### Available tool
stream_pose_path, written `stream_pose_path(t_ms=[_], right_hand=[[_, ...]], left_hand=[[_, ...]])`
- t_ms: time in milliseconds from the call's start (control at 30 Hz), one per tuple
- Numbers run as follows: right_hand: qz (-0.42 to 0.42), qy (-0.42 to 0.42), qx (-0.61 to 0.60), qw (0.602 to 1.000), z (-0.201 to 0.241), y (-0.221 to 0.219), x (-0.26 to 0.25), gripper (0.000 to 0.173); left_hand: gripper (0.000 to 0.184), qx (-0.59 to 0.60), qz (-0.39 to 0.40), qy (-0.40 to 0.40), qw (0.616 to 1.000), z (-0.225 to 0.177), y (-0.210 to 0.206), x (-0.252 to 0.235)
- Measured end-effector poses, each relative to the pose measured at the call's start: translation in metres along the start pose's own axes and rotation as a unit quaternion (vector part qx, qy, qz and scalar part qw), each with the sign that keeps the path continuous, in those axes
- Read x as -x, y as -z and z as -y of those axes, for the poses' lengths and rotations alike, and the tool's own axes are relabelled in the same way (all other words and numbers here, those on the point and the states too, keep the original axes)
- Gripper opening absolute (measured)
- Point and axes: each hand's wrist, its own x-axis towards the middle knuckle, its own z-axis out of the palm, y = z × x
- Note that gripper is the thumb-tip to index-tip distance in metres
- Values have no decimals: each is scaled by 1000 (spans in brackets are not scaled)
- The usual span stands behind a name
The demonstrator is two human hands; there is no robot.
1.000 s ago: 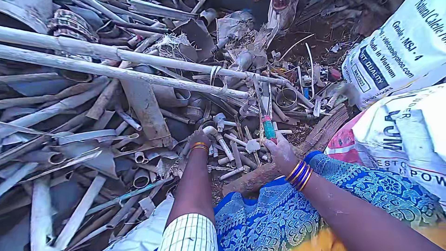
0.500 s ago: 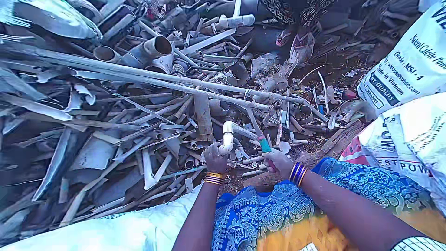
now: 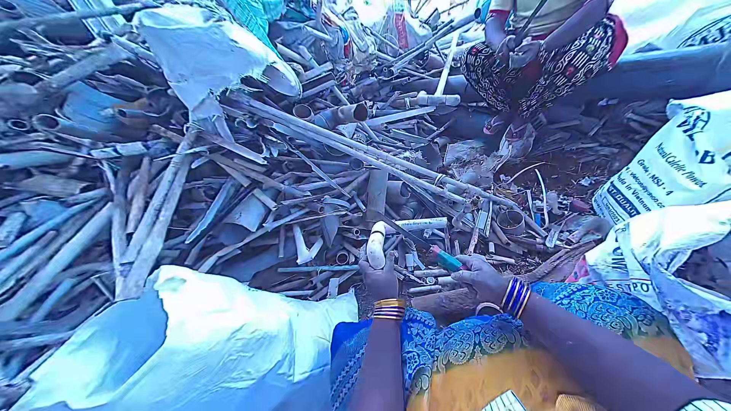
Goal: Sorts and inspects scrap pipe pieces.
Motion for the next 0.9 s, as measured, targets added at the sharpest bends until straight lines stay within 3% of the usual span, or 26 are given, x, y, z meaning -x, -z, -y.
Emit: stream_pose_path(t_ms=[100,167,200,300,400,500,633,733,800,900], right_hand=[[-140,67,-34,987,-18,4,9,32],[-237,71,-30,968,-46,15,2,34],[-267,59,-33,961,-59,21,-3,35],[-286,43,-90,953,-73,32,-20,36],[-258,100,-146,950,-74,40,-37,46],[-231,121,-185,947,-72,42,-44,40],[-290,14,-116,950,-83,55,-61,54],[-315,-103,-85,940,-94,64,-70,54],[-320,-142,-80,933,-96,66,-73,54],[-335,-126,-154,921,-97,69,-75,56]], left_hand=[[59,197,23,184,963,16,-11,6],[28,287,55,319,902,18,-19,7],[18,318,94,375,865,18,-21,7],[17,335,198,472,791,13,-26,13],[22,291,278,516,756,1,-36,28],[33,235,371,529,726,1,-46,39],[62,155,506,493,691,5,-57,36],[77,93,564,469,673,6,-68,31],[81,69,581,466,664,7,-74,29],[74,65,580,463,667,7,-80,26]])
